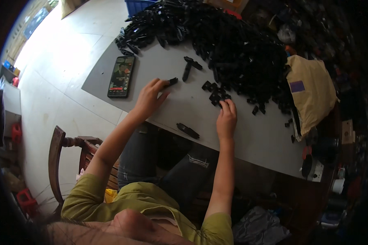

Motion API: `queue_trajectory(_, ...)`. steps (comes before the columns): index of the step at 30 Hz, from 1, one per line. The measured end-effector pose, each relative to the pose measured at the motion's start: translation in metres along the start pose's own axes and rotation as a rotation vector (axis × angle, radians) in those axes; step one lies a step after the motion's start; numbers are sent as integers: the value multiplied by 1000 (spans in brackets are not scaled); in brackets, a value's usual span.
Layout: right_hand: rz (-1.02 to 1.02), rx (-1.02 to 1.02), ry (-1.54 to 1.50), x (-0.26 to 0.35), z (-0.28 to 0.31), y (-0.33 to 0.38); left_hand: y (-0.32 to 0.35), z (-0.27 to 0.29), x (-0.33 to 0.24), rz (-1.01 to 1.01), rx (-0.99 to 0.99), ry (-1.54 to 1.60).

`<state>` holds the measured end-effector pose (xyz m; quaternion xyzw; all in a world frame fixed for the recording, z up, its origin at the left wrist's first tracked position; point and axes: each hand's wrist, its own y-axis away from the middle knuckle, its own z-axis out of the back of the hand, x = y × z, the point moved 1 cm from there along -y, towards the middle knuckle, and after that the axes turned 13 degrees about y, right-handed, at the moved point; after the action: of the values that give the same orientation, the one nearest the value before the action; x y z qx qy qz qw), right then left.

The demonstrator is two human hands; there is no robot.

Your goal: Assembling small black plastic components by hand.

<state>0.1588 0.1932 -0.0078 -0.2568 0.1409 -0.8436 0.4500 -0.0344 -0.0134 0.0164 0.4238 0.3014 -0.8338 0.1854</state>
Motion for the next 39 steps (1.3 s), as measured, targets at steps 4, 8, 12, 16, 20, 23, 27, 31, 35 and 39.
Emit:
queue_trajectory(4, -23, 76, 21, 2, 6, 1, -11, 4, 11, 82, -73, -297)
queue_trajectory(8, -51, 58, 22, -5, 7, 6, -3, -15, 11, -1, 73, -54)
queue_trajectory(12, -126, 9, -215, 13, 8, 16, -3, -35, 3, -148, 163, 1)
queue_trajectory(16, -309, 226, -810, 37, 8, 17, -9, -49, -1, -188, 273, 76)
queue_trajectory(20, -68, 306, -464, 55, 10, 11, -7, -50, 5, -178, 301, 155)
queue_trajectory(23, 123, 197, -175, 52, 11, 8, -7, -48, 8, -156, 317, 210)
queue_trajectory(27, 135, 239, -179, 42, 14, 5, -14, -45, 10, -161, 383, 259)
queue_trajectory(31, 198, 245, -200, 39, 10, 1, -20, -46, 6, -191, 438, 307)
queue_trajectory(35, 284, 199, -201, 46, -3, -2, -17, -45, 8, -226, 440, 300)
queue_trajectory(39, -53, 140, -401, 27, 5, -1, -23, -41, -3, -172, 494, 282)
